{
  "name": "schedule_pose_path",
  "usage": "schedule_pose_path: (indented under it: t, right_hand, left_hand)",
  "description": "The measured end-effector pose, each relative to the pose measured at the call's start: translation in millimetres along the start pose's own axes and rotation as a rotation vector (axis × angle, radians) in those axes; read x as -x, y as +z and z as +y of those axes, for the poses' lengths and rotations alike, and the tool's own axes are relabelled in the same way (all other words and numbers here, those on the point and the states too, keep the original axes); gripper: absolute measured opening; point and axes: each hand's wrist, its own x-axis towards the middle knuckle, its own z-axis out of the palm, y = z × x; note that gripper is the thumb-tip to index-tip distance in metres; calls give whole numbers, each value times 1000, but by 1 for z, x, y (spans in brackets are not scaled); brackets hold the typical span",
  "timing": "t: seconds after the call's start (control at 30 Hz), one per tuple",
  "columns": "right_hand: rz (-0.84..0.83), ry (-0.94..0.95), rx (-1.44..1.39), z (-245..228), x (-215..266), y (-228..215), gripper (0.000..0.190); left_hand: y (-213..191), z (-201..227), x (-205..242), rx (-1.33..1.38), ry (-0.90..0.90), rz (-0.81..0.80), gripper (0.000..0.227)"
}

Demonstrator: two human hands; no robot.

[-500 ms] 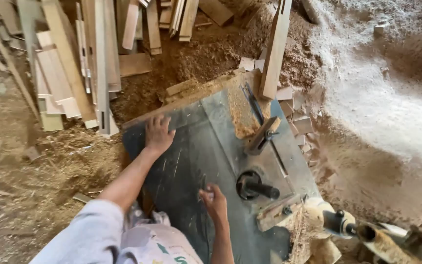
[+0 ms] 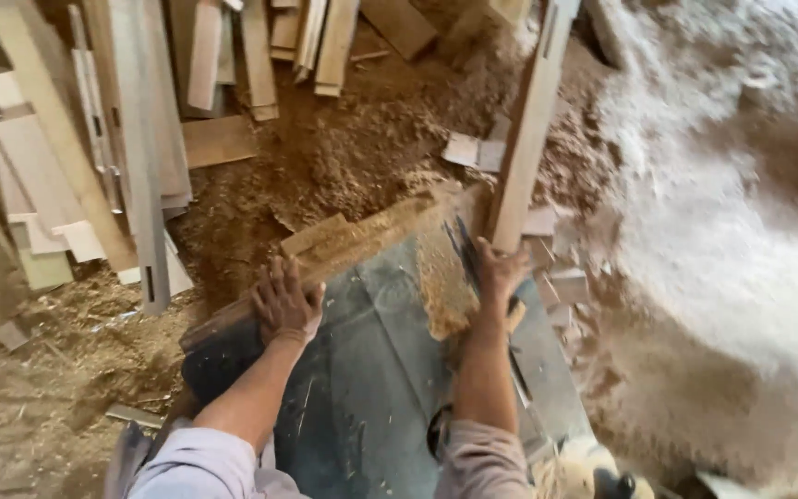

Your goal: The person adjusts a woodworking machine by hand and with a wrench. They loosen and tighten bolts on the machine's fence, reposition the fence, and then secure it again. The person also uses a small wooden block to assist with the adjustment.

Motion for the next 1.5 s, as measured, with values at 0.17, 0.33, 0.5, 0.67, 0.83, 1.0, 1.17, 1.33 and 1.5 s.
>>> schedule_pose_path:
  t: [0.17,0.33,0.5,0.67,0.83,1.0,1.17,1.33,1.5]
  right_hand:
    - [-259,143,59,-46,-39,-12,121]
    - [-238,142,72,-49,-46,0,108]
    - [-382,298,-305,-109,-19,-82,60]
    - [-439,433,-714,-50,61,-43,36]
    - [-471,630,-1229,-26,224,-55,33]
    - [-458,852,-1391,-7,392,-96,55]
    - [-616,565,-1029,-23,461,-123,38]
    - [-637,728,-1044,-25,519,-114,42]
    - [-701,566,-1056,-27,534,-119,45]
  left_hand:
    - [12,-1,1,-50,37,170,83]
    - [18,-5,3,-41,64,190,85]
    - [21,-8,6,-46,-29,-19,80]
    - [22,-7,6,-32,-38,-35,79]
    - [38,-7,3,5,-88,-90,78]
    - [12,-6,3,70,-70,-139,81]
    - [27,-12,4,150,28,45,75]
    - [22,-28,4,167,142,134,68]
    - [-25,-37,38,281,302,221,65]
